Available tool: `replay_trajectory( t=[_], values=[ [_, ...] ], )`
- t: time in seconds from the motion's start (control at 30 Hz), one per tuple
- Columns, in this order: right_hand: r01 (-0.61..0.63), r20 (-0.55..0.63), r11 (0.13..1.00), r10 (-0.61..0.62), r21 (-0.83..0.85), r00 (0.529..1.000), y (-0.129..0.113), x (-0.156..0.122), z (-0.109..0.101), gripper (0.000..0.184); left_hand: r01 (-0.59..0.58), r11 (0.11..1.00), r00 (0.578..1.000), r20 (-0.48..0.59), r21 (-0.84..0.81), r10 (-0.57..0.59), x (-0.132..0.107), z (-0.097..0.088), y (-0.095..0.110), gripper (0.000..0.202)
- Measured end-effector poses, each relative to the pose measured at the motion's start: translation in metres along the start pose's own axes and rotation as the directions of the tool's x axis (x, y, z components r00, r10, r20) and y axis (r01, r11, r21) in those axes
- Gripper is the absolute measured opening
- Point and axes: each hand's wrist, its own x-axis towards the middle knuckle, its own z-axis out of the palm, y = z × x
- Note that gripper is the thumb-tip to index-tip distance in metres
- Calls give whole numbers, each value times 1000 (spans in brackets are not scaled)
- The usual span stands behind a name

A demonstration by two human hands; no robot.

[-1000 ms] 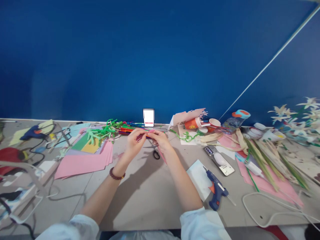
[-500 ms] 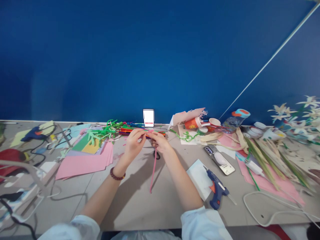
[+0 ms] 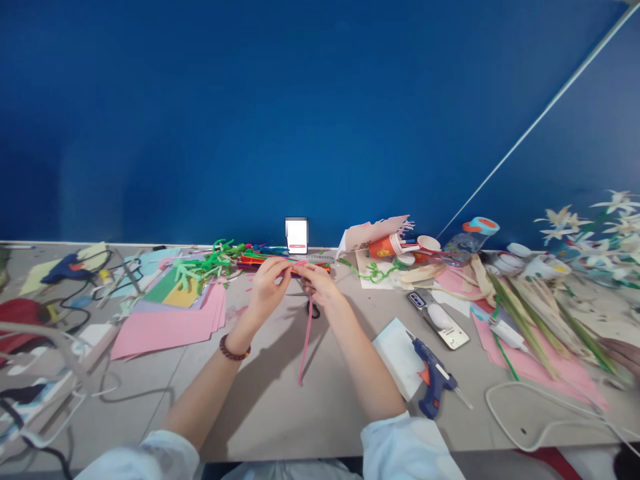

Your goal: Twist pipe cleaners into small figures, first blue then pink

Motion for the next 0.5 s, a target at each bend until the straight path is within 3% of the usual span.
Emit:
replay_trajectory(
  t=[0.3, 0.4, 0.5],
  values=[
    [6, 17, 1000, -7, 20, 1000, 1, 0, -1, 46, -44, 998, 999, -2, 50, 44, -1, -1, 3, 17],
    [16, 37, 1000, -15, -16, 999, 4, 3, -3, 44, 41, 999, 998, 41, 20, -42, 1, -3, 3, 17],
    [86, 35, 985, -81, -151, 996, 13, 10, -8, 39, 179, 983, 968, 172, 43, -184, 0, -5, 0, 17]
  ],
)
